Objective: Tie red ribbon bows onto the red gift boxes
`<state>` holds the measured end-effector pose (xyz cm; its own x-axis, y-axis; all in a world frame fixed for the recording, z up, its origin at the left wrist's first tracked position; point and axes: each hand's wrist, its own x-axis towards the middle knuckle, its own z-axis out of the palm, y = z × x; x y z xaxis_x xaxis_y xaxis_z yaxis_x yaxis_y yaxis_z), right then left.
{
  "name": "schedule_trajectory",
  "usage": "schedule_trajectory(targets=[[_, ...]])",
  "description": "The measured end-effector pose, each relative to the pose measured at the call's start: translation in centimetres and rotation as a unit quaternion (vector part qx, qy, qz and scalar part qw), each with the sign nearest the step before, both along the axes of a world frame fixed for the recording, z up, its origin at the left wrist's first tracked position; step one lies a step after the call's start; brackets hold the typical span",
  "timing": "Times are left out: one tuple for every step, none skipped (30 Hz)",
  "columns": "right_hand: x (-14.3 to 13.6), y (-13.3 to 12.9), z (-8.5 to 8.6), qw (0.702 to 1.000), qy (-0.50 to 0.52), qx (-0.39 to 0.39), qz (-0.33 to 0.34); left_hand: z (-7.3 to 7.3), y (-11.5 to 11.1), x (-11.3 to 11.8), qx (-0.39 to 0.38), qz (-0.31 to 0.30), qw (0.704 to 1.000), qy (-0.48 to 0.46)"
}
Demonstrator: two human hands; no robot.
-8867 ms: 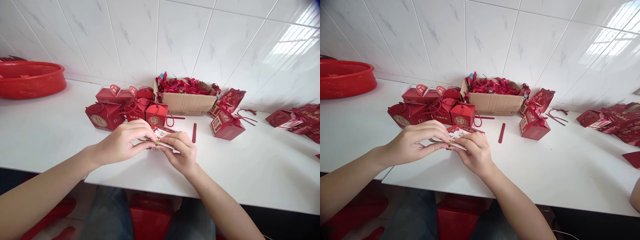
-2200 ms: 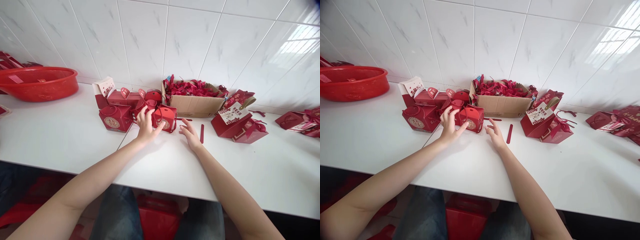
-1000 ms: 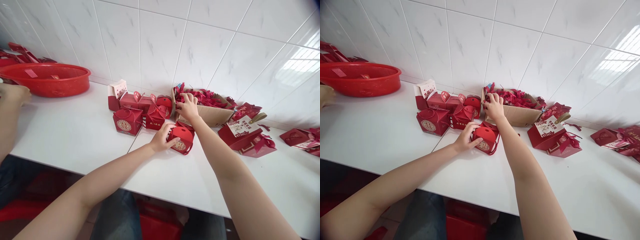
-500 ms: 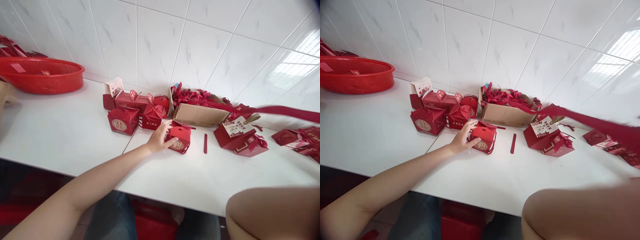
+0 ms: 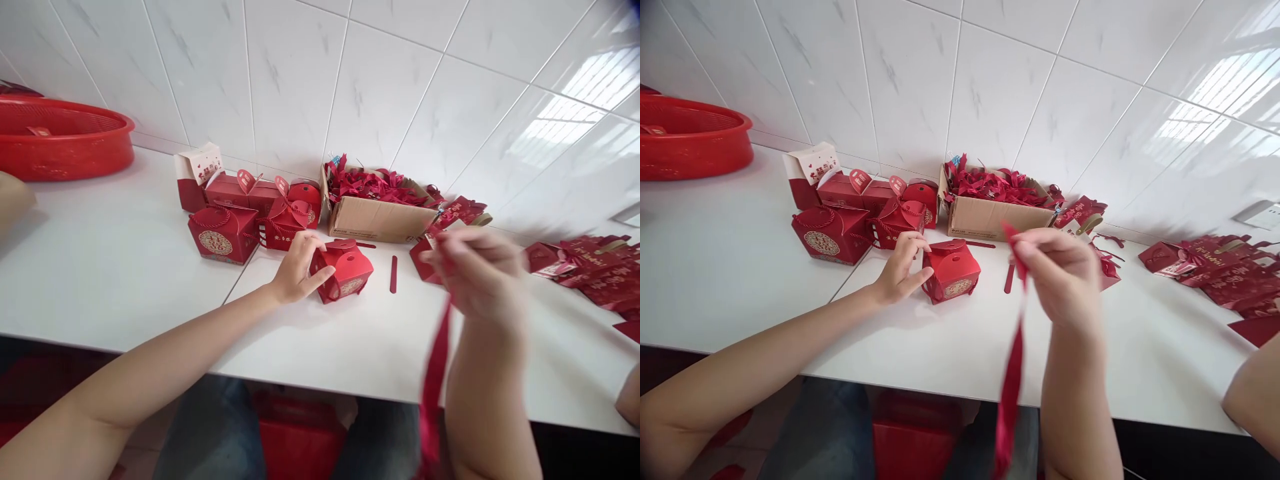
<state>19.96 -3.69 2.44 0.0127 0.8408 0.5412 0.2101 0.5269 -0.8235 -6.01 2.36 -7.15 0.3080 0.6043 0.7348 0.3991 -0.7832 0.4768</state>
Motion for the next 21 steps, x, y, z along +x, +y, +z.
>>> schedule_trajectory(targets=[[-0.7,0.0,-0.4,0.998,0.048,-0.038,0.02,0.1,-0.1,-0.1,0.006,-0.001,1.0,-0.014],[-1.4,0.3,-1.0,0.993,0.077,-0.082,0.047,0.2,-0.2,-0.2,0.005,-0.005,1.0,-0.029],[-2.1,0.6,-1.7,0.985,0.101,-0.125,0.064,0.3,-0.3,-0.2,-0.002,-0.012,0.999,-0.041],[-2.6,1.1,-2.4,0.977,0.117,-0.159,0.074,0.3,-0.5,-0.2,-0.012,-0.02,0.998,-0.051],[-2.9,1.4,-3.0,0.972,0.12,-0.184,0.084,0.4,-0.6,-0.2,-0.022,-0.026,0.998,-0.057],[-3.1,1.7,-3.5,0.968,0.122,-0.199,0.091,0.5,-0.7,0.0,-0.031,-0.028,0.997,-0.062],[-3.1,1.9,-3.9,0.966,0.123,-0.207,0.096,0.5,-0.8,0.1,-0.038,-0.026,0.997,-0.065],[-3.0,1.9,-4.2,0.965,0.125,-0.21,0.1,0.6,-1.0,0.3,-0.047,-0.025,0.996,-0.068],[-2.9,1.9,-4.3,0.964,0.129,-0.209,0.101,0.6,-1.1,0.6,-0.06,-0.025,0.995,-0.073],[-2.8,1.8,-4.4,0.963,0.135,-0.209,0.101,0.6,-1.2,0.9,-0.08,-0.029,0.993,-0.079],[-2.8,1.7,-4.5,0.962,0.139,-0.211,0.101,0.6,-1.3,1.1,-0.103,-0.038,0.99,-0.086],[-2.8,1.7,-4.5,0.962,0.141,-0.213,0.099,0.5,-1.4,1.4,-0.128,-0.049,0.986,-0.091],[-2.8,1.6,-4.5,0.961,0.142,-0.216,0.097,0.5,-1.5,1.7,-0.147,-0.059,0.983,-0.095],[-2.9,1.7,-4.5,0.96,0.144,-0.218,0.096,0.4,-1.6,1.9,-0.161,-0.067,0.98,-0.097],[-3.0,1.7,-4.6,0.96,0.143,-0.222,0.094,0.4,-1.7,2.1,-0.169,-0.073,0.978,-0.098],[-3.1,1.7,-4.7,0.959,0.14,-0.228,0.09,0.4,-1.8,2.2,-0.173,-0.079,0.977,-0.097],[-3.2,1.8,-4.7,0.959,0.133,-0.236,0.085,0.3,-2.0,2.3,-0.176,-0.085,0.976,-0.097],[-3.3,1.8,-4.8,0.959,0.121,-0.245,0.08,0.3,-2.1,2.3,-0.178,-0.091,0.975,-0.099],[-3.3,1.8,-4.8,0.958,0.107,-0.255,0.076,0.4,-2.2,2.3,-0.18,-0.096,0.974,-0.1],[-3.4,1.7,-4.9,0.958,0.093,-0.262,0.073,0.4,-2.3,2.3,-0.181,-0.099,0.973,-0.101],[-3.4,1.6,-4.9,0.958,0.081,-0.267,0.072,0.4,-2.4,2.3,-0.18,-0.1,0.973,-0.101]])
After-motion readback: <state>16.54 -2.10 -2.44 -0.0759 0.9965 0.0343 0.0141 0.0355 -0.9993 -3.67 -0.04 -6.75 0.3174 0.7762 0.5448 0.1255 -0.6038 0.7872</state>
